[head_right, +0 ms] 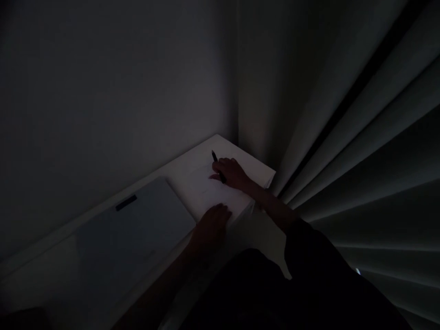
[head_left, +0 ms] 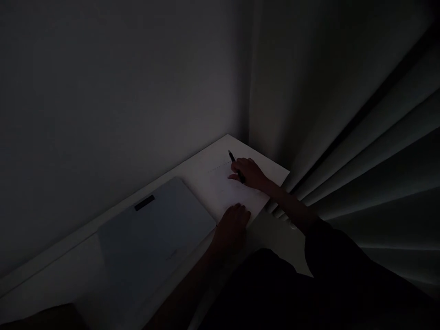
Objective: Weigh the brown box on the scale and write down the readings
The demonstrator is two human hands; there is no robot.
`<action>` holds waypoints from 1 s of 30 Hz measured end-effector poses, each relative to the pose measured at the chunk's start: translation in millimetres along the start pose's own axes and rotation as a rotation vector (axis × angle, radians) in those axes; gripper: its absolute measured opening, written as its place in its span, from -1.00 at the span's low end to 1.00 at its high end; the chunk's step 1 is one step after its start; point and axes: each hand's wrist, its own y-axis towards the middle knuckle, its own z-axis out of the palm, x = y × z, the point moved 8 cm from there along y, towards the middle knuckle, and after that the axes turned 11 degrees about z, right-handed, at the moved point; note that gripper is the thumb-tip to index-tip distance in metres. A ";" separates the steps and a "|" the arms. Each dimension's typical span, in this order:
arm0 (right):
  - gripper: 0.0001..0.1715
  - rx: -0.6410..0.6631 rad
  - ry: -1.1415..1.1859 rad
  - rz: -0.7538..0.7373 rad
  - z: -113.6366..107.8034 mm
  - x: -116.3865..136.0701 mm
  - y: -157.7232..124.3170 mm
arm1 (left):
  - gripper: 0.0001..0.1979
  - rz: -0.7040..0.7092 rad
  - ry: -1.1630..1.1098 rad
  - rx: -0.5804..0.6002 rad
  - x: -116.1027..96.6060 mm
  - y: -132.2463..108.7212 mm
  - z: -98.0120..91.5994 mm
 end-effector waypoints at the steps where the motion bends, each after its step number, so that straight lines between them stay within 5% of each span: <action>1: -0.46 -0.039 0.134 0.006 -12.7 -1.9 8.1 | -0.46 -0.006 -0.019 -0.002 -0.7 0.5 -0.2; 4: -0.27 -0.030 0.623 0.077 -36.0 -12.5 46.9 | -0.50 -0.055 -0.056 0.024 -0.5 2.5 -1.3; 8: -0.44 0.193 0.929 0.195 -5.9 -11.2 99.4 | -0.55 -0.098 -0.028 0.065 0.6 4.1 -3.0; 12: -0.58 0.049 0.858 0.333 40.8 -13.8 113.3 | -0.58 -0.074 -0.014 0.040 -1.1 6.3 -8.1; 17: -0.76 0.269 0.844 0.424 97.3 -9.4 91.7 | -0.61 -0.085 -0.021 0.013 -1.6 6.9 -11.6; 23: -0.59 0.145 0.621 0.234 90.3 -0.8 87.8 | -0.62 -0.098 -0.026 0.023 -1.6 6.8 -9.1; 30: -0.62 0.246 0.558 0.224 104.8 6.7 87.4 | -0.60 -0.112 -0.010 0.067 -0.7 7.4 -9.6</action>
